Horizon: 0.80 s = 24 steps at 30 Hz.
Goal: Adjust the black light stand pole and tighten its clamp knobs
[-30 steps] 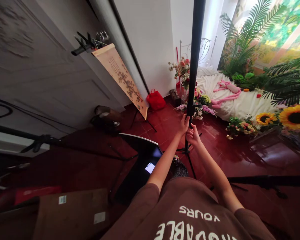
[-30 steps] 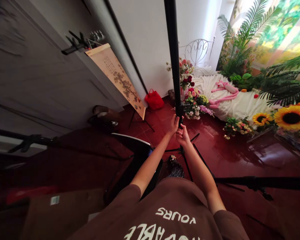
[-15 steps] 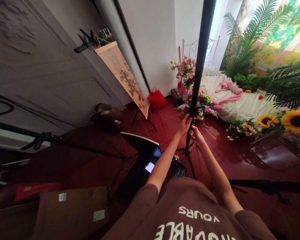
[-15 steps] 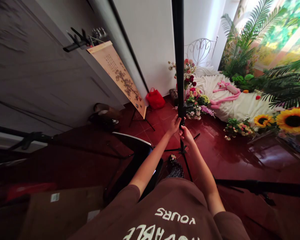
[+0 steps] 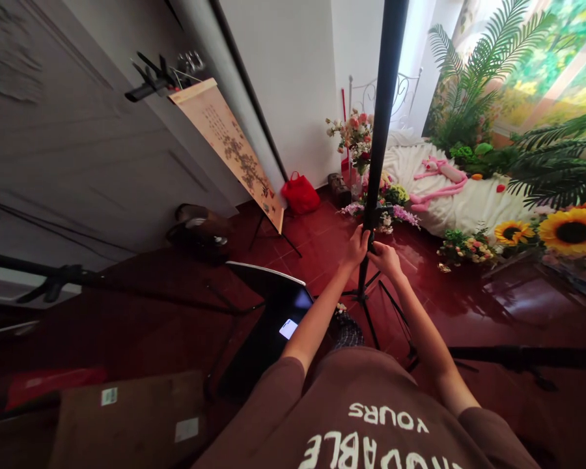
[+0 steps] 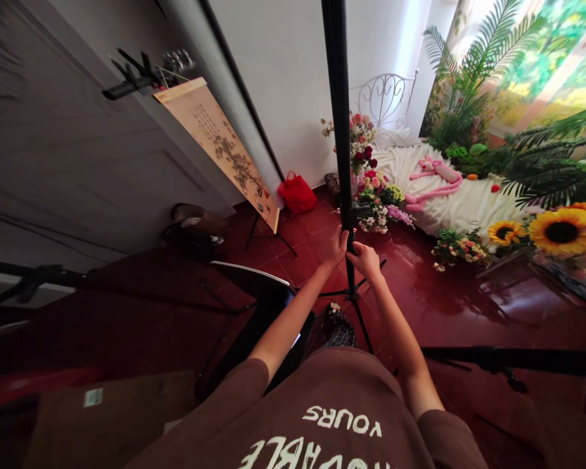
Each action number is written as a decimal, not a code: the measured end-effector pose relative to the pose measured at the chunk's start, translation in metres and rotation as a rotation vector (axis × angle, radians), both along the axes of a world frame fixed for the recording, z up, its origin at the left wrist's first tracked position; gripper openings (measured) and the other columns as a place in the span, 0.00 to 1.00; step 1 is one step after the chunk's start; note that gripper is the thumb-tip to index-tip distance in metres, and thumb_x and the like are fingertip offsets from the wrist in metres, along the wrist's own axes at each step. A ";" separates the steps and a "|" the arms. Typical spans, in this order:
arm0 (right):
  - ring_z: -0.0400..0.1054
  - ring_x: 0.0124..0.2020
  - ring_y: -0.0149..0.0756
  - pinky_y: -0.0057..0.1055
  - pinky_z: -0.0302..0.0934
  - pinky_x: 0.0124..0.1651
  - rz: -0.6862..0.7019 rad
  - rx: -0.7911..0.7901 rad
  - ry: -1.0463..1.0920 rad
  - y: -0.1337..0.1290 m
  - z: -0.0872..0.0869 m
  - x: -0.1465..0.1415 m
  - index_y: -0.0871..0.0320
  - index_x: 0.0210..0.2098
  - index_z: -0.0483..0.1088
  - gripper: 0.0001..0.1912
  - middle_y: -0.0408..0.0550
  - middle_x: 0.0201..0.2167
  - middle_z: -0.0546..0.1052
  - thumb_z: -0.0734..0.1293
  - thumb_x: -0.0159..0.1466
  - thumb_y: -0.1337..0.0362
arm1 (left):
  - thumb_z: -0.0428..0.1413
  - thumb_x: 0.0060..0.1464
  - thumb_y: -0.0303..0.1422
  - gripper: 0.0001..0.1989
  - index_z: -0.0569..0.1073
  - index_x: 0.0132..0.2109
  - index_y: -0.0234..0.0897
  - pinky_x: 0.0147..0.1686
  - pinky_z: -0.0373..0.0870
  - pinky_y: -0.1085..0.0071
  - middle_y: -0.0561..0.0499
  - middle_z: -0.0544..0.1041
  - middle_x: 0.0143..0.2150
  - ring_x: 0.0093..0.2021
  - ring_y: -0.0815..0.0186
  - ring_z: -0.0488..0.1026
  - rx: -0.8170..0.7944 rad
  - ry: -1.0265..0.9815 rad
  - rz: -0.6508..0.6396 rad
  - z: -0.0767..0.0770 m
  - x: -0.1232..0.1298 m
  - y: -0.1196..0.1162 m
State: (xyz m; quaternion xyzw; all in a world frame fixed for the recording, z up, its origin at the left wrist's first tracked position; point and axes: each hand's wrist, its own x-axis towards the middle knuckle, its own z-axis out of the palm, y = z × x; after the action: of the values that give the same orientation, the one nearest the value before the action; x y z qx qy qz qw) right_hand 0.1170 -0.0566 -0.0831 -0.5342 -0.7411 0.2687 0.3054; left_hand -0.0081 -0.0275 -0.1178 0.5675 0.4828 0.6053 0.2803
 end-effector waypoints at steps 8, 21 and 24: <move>0.52 0.22 0.28 0.26 0.41 0.26 -0.005 -0.025 0.027 0.002 -0.002 0.000 0.55 0.22 0.57 0.13 0.38 0.19 0.61 0.63 0.55 0.56 | 0.50 0.59 0.50 0.21 0.71 0.48 0.38 0.53 0.66 0.60 0.41 0.75 0.47 0.50 0.56 0.73 0.030 0.191 0.097 0.004 -0.007 -0.007; 0.59 0.22 0.29 0.25 0.45 0.26 -0.078 -0.045 0.088 -0.006 -0.021 0.004 0.54 0.25 0.59 0.20 0.38 0.19 0.66 0.64 0.59 0.45 | 0.43 0.63 0.51 0.21 0.65 0.45 0.38 0.34 0.65 0.72 0.53 0.69 0.29 0.28 0.70 0.68 0.141 0.065 0.128 0.045 0.017 0.016; 0.60 0.21 0.30 0.25 0.47 0.26 -0.108 -0.072 0.122 -0.014 -0.018 0.002 0.53 0.26 0.59 0.22 0.38 0.18 0.67 0.61 0.62 0.42 | 0.41 0.63 0.51 0.20 0.64 0.43 0.38 0.31 0.64 0.73 0.55 0.67 0.27 0.26 0.71 0.65 0.179 -0.015 0.118 0.064 0.020 0.022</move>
State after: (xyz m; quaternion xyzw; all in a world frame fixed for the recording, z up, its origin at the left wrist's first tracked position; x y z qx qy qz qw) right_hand 0.1194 -0.0709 -0.1014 -0.5665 -0.6813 0.3102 0.3446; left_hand 0.0115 -0.0059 -0.0540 0.5562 0.4573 0.6657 0.1957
